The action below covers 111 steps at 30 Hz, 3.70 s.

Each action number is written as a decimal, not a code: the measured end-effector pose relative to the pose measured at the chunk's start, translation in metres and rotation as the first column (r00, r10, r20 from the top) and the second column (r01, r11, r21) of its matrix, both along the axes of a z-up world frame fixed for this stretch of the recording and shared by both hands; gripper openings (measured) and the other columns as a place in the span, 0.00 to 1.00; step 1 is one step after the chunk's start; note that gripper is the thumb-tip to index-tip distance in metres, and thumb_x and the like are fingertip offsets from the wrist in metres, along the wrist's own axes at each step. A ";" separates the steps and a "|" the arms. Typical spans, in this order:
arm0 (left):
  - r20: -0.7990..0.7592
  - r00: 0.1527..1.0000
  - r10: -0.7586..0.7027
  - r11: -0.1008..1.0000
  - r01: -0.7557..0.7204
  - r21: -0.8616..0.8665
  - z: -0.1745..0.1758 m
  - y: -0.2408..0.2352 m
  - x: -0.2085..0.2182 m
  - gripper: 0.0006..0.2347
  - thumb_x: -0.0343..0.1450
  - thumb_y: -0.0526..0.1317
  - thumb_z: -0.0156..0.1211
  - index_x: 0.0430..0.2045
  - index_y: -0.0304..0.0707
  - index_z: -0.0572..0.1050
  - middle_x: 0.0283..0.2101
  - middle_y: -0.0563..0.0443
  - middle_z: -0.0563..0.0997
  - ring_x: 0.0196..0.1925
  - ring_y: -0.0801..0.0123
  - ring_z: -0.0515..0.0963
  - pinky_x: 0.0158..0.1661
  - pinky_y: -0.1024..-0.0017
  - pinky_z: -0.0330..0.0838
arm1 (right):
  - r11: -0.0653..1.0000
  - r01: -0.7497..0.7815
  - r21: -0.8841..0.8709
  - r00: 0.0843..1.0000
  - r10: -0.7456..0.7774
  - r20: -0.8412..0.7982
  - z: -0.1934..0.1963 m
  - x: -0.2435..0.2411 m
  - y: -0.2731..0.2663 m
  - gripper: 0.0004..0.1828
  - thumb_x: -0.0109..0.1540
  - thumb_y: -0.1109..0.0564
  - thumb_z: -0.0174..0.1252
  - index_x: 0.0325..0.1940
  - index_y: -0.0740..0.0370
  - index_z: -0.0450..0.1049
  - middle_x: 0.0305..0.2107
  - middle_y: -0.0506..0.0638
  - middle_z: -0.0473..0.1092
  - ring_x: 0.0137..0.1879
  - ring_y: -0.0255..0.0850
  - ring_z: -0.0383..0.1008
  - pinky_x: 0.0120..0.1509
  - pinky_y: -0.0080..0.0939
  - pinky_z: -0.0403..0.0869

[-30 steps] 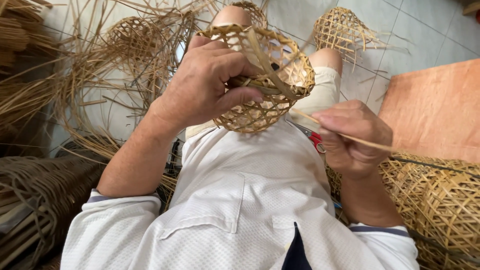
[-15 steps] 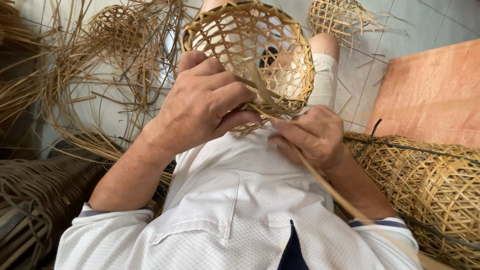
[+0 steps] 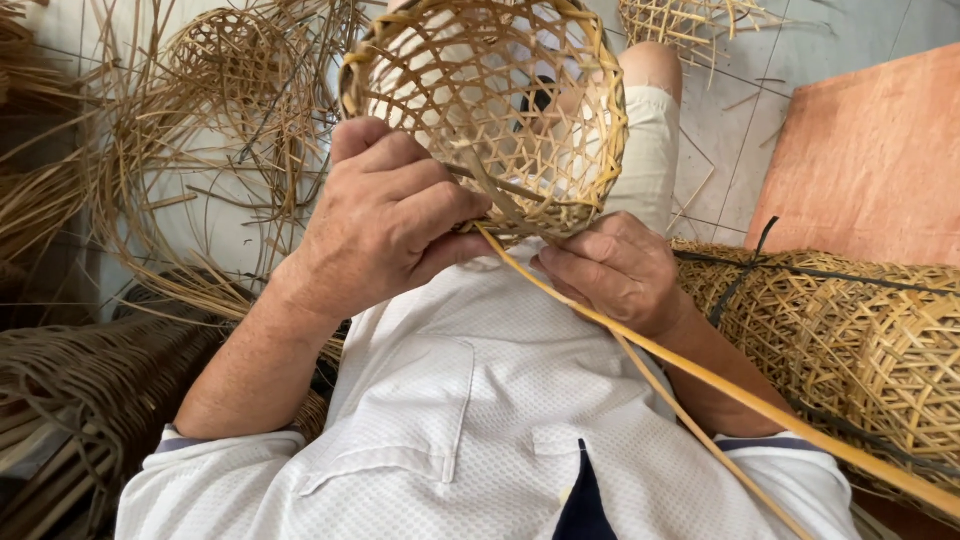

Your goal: The person weaves a small basket by hand, threading thin strips of dried plant material through the existing lattice. They use a knife to trim and tuck the ends of the strips into the basket wall. The basket remains in the person's hands throughout the clip.

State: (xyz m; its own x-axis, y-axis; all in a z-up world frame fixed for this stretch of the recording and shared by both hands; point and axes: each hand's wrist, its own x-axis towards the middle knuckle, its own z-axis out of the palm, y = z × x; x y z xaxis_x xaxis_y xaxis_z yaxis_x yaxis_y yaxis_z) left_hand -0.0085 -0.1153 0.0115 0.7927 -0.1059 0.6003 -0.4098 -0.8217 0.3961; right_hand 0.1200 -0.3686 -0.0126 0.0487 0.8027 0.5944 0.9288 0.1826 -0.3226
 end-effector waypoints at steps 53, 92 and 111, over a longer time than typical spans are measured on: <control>-0.122 0.974 -0.189 0.978 0.199 0.070 -0.012 0.011 0.028 0.20 0.79 0.59 0.49 0.30 0.42 0.74 0.31 0.53 0.79 0.33 0.53 0.78 0.43 0.58 0.61 | 0.812 -0.096 -0.575 0.995 0.082 -0.050 0.074 0.047 0.064 0.04 0.65 0.59 0.59 0.44 0.56 0.78 0.41 0.54 0.71 0.46 0.51 0.73 0.47 0.51 0.70; -0.214 0.947 -0.240 0.964 0.208 -0.163 0.026 0.038 0.041 0.21 0.76 0.56 0.57 0.42 0.34 0.83 0.66 0.28 0.67 0.58 0.40 0.80 0.46 0.46 0.79 | 0.979 0.012 -0.201 0.500 -0.180 -0.847 0.018 0.113 0.113 0.15 0.75 0.50 0.56 0.40 0.61 0.78 0.25 0.45 0.69 0.30 0.30 0.68 0.36 0.30 0.71; -0.244 0.970 -0.023 0.879 -0.096 -0.467 -0.051 0.063 0.061 0.19 0.72 0.56 0.64 0.43 0.38 0.82 0.60 0.39 0.66 0.61 0.54 0.67 0.54 0.53 0.79 | 0.973 0.006 -0.231 0.837 -0.131 -0.531 0.010 0.075 0.059 0.13 0.72 0.59 0.54 0.59 0.65 0.75 0.30 0.46 0.69 0.28 0.34 0.63 0.29 0.32 0.66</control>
